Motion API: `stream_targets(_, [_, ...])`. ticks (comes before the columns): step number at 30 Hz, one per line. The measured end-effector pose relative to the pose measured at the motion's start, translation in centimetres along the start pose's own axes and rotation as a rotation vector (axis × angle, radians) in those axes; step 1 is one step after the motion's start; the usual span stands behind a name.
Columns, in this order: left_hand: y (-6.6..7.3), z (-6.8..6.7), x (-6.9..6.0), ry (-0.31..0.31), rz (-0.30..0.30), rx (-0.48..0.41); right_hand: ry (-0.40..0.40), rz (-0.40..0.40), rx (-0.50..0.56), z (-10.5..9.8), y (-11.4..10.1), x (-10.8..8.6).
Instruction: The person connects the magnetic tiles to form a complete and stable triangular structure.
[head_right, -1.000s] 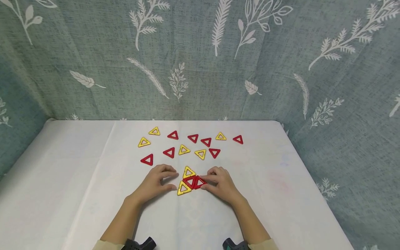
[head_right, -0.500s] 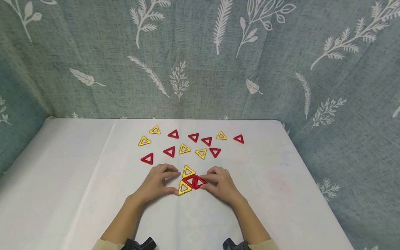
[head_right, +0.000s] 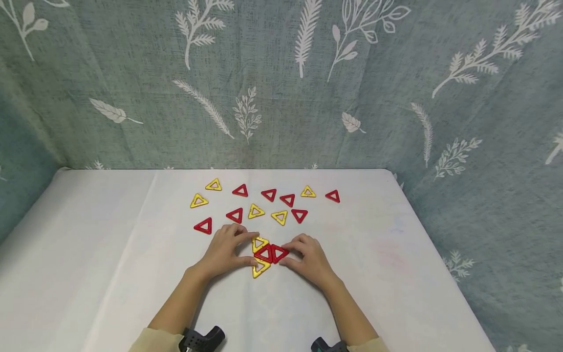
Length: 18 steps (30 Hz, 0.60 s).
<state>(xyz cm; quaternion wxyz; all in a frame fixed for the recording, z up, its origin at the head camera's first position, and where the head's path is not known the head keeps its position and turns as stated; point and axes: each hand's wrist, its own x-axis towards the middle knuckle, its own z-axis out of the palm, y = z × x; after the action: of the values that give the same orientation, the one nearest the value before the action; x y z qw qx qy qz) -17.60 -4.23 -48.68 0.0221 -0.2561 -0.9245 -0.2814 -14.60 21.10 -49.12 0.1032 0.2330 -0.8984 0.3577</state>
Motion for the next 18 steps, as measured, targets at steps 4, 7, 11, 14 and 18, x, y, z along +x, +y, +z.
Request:
stream_targets(4, [0.0, 0.3, -0.1, 0.032, -0.003, 0.023, 0.007, -0.007, -0.038, 0.2, -0.2, 0.0])
stream_targets(7, [0.1, 0.4, -0.2, 0.051, 0.004, 0.032, 0.021, 0.000, -0.060, 0.3, -0.4, 0.1])
stream_targets(11, [0.1, 0.4, -0.1, 0.060, 0.009, 0.030, 0.043, 0.031, -0.070, 0.3, -0.6, 0.1])
stream_targets(14, [0.1, 0.4, -0.1, 0.068, -0.003, 0.015, 0.059, 0.053, -0.102, 0.3, -0.8, 0.1])
stream_targets(18, [-0.1, 0.5, -0.4, 0.085, -0.042, -0.010, 0.101, 0.103, -0.208, 0.6, -1.1, 0.0])
